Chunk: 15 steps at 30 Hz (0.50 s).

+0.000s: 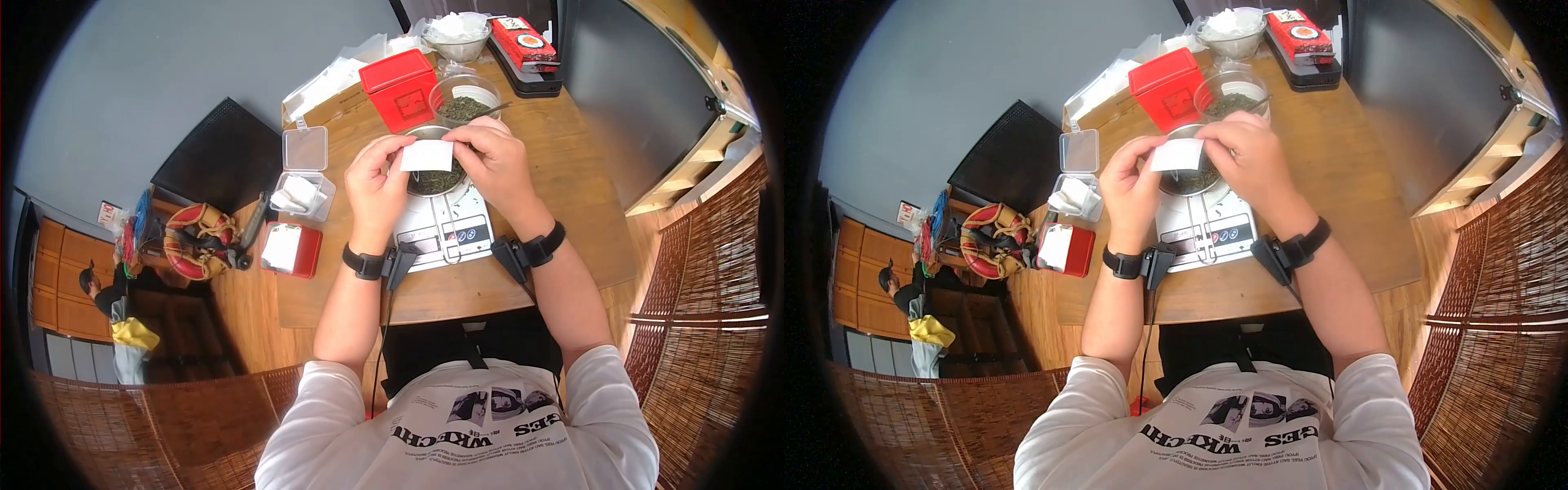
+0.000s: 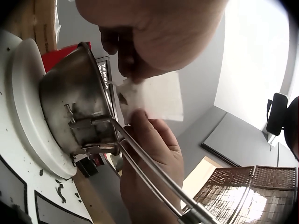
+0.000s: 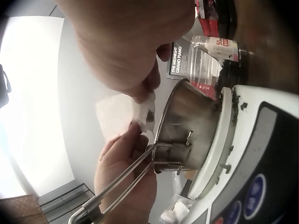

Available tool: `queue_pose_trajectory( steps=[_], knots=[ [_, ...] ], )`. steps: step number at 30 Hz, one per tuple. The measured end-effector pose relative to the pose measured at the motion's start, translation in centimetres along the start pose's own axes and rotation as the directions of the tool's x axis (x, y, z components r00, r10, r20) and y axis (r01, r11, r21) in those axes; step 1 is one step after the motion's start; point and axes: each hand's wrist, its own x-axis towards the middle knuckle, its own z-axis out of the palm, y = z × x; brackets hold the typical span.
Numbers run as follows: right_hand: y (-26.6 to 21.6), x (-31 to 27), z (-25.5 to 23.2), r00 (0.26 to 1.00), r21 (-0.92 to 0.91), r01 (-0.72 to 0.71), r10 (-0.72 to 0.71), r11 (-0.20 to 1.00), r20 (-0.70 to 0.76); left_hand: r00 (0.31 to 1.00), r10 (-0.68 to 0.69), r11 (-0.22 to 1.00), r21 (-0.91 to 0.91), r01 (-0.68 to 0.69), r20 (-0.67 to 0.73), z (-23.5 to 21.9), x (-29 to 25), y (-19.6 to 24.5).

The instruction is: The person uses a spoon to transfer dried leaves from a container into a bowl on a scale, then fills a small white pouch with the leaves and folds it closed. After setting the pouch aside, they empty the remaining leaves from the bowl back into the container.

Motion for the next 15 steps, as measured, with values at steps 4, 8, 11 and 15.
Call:
queue_pose_trajectory(
  steps=[4, 8, 11, 15],
  knots=[
    [0.4, -0.2, 0.5, 0.998, 0.007, 0.039, -0.039, 0.999, 0.047, 0.998, 0.02, 0.995, 0.091, -0.027, 0.067, 0.3, -0.1, 0.6],
    [0.4, 0.1, 0.2, 0.998, -0.004, 0.067, -0.067, 0.998, 0.017, 1.0, 0.023, 0.997, 0.076, -0.024, 0.011, 0.1, -0.1, -0.1],
    [0.1, 0.1, 0.2, 0.998, 0.009, 0.053, -0.053, 0.999, 0.041, 0.999, -0.011, 0.999, 0.031, 0.012, -0.03, 0.1, -0.1, -0.6],
    [0.3, 0.0, 0.6, 0.994, 0.036, 0.097, -0.099, 0.995, 0.057, 1.0, -0.015, 0.998, 0.066, 0.013, 0.018, 0.5, -0.1, 0.4]
  ],
)
